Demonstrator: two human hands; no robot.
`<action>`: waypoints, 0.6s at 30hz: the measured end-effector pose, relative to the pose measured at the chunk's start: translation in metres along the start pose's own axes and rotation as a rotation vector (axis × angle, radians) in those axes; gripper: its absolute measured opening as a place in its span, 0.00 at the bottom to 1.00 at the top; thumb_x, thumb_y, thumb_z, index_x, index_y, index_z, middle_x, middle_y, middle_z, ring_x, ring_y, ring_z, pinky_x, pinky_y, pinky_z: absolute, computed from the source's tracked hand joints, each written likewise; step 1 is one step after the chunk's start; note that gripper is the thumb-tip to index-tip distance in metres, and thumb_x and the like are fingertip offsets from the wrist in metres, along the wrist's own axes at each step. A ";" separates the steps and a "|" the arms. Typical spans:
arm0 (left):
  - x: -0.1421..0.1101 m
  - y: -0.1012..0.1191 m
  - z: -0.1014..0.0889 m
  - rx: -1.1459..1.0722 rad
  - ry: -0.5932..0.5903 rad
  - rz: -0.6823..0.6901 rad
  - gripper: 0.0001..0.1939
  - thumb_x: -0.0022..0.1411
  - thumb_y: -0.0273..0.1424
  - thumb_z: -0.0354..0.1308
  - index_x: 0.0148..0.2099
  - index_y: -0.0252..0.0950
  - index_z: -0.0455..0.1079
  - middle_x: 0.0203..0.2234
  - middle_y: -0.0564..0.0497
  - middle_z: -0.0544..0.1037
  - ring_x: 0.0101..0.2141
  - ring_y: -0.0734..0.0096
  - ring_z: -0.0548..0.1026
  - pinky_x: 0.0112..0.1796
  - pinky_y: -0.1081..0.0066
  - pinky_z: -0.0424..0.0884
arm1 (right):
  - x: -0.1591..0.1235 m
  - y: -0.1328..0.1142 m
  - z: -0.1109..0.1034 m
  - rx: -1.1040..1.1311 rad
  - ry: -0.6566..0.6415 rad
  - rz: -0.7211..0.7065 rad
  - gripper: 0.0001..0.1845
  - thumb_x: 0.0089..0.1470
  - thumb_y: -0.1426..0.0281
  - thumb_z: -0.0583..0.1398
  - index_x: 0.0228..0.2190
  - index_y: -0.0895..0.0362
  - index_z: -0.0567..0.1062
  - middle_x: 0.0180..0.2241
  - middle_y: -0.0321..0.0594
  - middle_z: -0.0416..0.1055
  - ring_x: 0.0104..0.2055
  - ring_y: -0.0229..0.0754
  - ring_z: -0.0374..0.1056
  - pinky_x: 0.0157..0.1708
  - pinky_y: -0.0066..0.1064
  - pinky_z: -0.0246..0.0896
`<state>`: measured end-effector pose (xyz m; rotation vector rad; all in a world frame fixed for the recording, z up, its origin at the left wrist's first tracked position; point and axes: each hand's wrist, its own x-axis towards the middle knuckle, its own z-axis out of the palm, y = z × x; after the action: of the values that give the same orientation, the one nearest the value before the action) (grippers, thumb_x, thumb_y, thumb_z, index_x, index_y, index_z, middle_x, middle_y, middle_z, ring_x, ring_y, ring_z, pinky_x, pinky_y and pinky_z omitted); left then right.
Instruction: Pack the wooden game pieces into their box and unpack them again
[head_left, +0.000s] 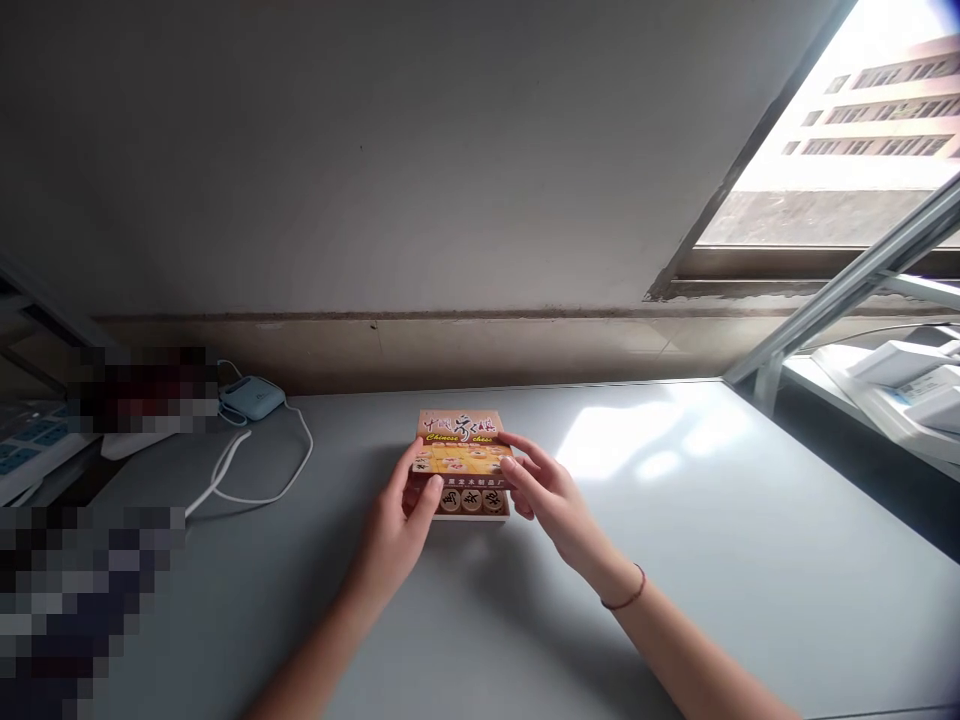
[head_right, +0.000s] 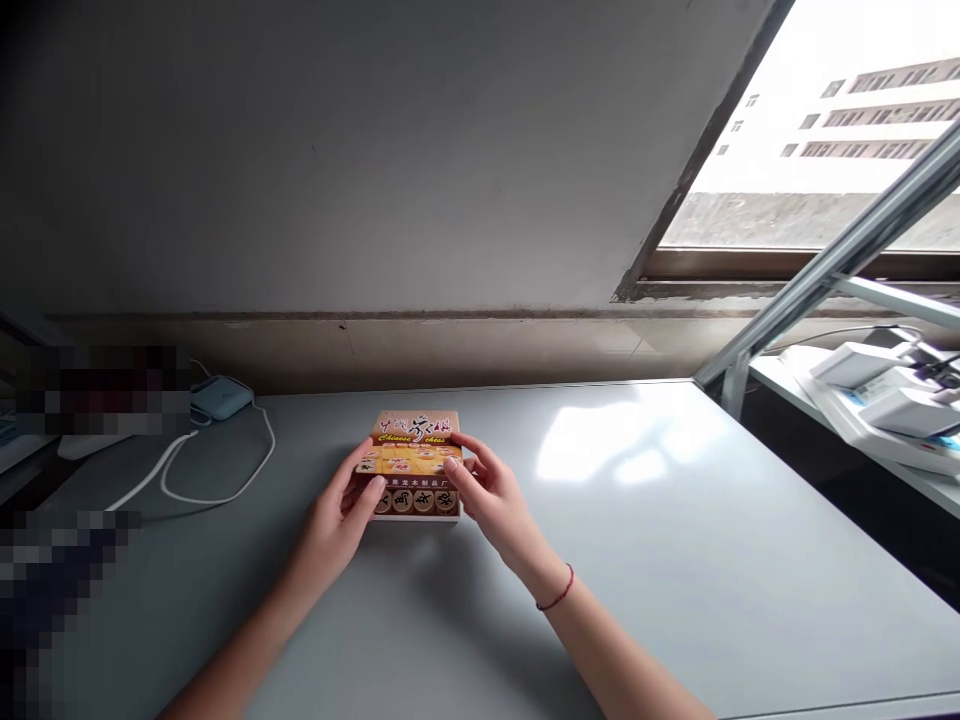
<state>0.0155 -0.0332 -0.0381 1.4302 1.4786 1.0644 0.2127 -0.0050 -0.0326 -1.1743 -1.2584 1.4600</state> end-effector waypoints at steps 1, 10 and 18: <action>0.001 0.001 -0.002 0.091 -0.007 -0.021 0.28 0.65 0.47 0.48 0.62 0.40 0.57 0.43 0.47 0.78 0.40 0.64 0.78 0.39 0.69 0.74 | 0.000 0.001 0.000 -0.036 0.009 0.030 0.28 0.54 0.51 0.58 0.51 0.54 0.67 0.25 0.33 0.62 0.22 0.33 0.54 0.19 0.26 0.49; 0.006 0.011 -0.012 0.827 -0.116 -0.068 0.13 0.69 0.33 0.38 0.41 0.41 0.64 0.23 0.54 0.77 0.25 0.65 0.77 0.25 0.74 0.60 | -0.003 0.002 -0.010 -0.504 -0.174 0.016 0.14 0.58 0.58 0.54 0.43 0.52 0.65 0.19 0.27 0.62 0.21 0.35 0.57 0.22 0.26 0.51; 0.007 -0.005 -0.004 0.884 -0.130 -0.103 0.18 0.69 0.34 0.41 0.57 0.32 0.57 0.30 0.45 0.80 0.33 0.58 0.79 0.29 0.70 0.65 | -0.004 0.007 -0.011 -0.769 -0.241 -0.075 0.22 0.59 0.64 0.52 0.53 0.55 0.57 0.21 0.30 0.65 0.21 0.38 0.60 0.22 0.29 0.53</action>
<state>0.0095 -0.0261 -0.0414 1.9192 2.0069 0.2090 0.2245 -0.0072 -0.0396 -1.4284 -2.1176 1.0971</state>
